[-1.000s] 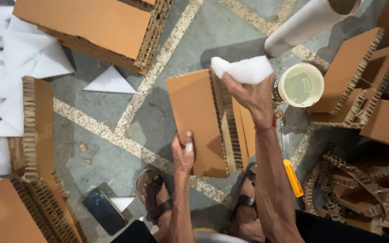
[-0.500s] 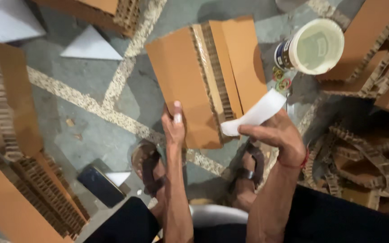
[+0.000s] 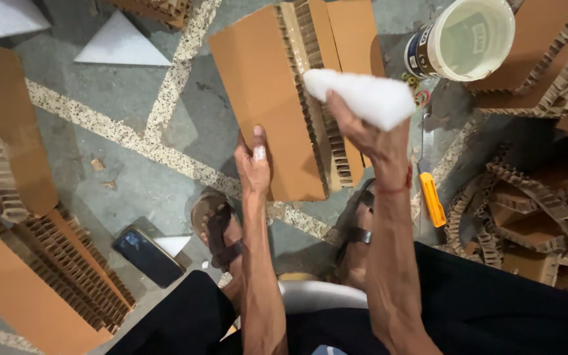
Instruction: The person assembles a cardboard structure by applying glue to the edges of corrugated cardboard pieces using a white foam applicator. They press the glued pieces together to form a box-like shape and secure it with a rubber band.
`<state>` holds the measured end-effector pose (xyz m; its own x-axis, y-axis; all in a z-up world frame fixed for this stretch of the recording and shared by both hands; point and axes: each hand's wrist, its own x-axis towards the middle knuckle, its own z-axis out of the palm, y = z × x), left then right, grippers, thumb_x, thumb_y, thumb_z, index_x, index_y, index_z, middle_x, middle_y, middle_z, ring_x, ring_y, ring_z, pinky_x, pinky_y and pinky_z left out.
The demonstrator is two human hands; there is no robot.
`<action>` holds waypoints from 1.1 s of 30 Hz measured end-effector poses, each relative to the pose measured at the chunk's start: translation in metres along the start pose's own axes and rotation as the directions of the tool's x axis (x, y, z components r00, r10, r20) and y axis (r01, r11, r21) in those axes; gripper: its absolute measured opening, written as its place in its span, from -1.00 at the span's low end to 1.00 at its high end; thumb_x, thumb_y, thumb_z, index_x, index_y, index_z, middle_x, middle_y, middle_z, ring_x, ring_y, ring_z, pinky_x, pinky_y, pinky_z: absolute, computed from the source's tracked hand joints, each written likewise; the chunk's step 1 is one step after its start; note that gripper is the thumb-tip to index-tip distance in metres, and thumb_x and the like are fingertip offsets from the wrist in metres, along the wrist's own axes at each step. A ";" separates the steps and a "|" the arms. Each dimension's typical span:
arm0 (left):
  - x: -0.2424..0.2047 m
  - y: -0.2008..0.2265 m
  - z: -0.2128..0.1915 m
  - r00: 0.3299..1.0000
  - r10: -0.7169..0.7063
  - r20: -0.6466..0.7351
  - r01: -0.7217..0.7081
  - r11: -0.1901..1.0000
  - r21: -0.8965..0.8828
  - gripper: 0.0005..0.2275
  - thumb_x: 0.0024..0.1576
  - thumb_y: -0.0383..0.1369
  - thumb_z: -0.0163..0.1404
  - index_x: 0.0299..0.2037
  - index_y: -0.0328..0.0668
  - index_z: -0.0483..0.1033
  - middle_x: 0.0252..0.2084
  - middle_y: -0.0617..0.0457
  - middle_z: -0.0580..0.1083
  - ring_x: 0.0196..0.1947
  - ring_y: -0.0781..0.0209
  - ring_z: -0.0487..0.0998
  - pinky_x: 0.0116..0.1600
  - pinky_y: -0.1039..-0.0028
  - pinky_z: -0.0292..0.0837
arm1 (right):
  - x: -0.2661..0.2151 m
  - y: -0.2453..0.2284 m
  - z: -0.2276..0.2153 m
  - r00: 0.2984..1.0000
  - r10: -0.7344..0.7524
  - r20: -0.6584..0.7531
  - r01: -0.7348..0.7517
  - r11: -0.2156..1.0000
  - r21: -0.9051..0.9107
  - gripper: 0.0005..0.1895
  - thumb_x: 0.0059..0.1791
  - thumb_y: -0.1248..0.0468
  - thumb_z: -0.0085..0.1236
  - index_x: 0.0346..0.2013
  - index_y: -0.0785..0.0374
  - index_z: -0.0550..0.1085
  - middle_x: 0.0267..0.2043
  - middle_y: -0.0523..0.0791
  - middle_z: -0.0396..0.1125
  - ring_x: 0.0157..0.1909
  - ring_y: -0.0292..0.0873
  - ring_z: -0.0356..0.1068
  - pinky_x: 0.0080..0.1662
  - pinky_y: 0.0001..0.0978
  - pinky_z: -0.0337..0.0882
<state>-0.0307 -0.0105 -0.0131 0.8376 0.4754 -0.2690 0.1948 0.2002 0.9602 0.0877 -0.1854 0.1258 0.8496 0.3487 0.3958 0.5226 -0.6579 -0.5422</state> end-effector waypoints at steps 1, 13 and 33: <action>0.000 -0.001 -0.001 0.999 -0.033 -0.019 0.033 0.999 0.013 -0.57 0.36 -0.15 -0.11 0.21 -0.43 0.41 0.05 -0.10 0.55 0.03 0.19 0.52 0.14 0.40 0.45 | -0.005 -0.003 -0.006 0.997 -0.004 0.074 0.003 1.000 0.014 -0.82 0.03 0.25 0.39 -0.21 0.30 0.61 -0.27 -0.01 0.52 -0.26 0.02 0.53 -0.17 -0.18 0.49; 0.011 0.005 -0.006 0.999 -0.002 -0.045 0.005 0.998 0.062 -0.52 0.33 -0.06 -0.09 0.19 -0.40 0.43 0.00 -0.08 0.56 -0.04 0.18 0.56 0.07 0.40 0.48 | -0.073 -0.016 -0.078 0.772 0.321 0.549 -0.532 0.799 0.280 -0.51 -0.16 0.19 0.42 -0.03 0.31 0.47 -0.24 -0.04 0.50 -0.26 -0.10 0.52 -0.20 -0.27 0.51; 0.002 0.008 -0.006 0.997 -0.060 -0.054 0.061 0.998 0.018 -0.56 0.31 -0.06 -0.08 0.05 -0.39 0.53 -0.12 -0.02 0.59 -0.16 0.25 0.56 -0.04 0.42 0.50 | -0.065 -0.025 -0.075 0.809 0.294 0.509 -0.560 0.647 0.517 -0.35 -0.17 0.20 0.43 0.14 0.31 0.37 -0.08 -0.12 0.43 -0.09 -0.25 0.41 -0.09 -0.36 0.45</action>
<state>-0.0303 -0.0030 -0.0063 0.7954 0.5083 -0.3301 0.2549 0.2136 0.9431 0.0135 -0.2414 0.1690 0.8773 0.4283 -0.2166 -0.1010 -0.2764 -0.9557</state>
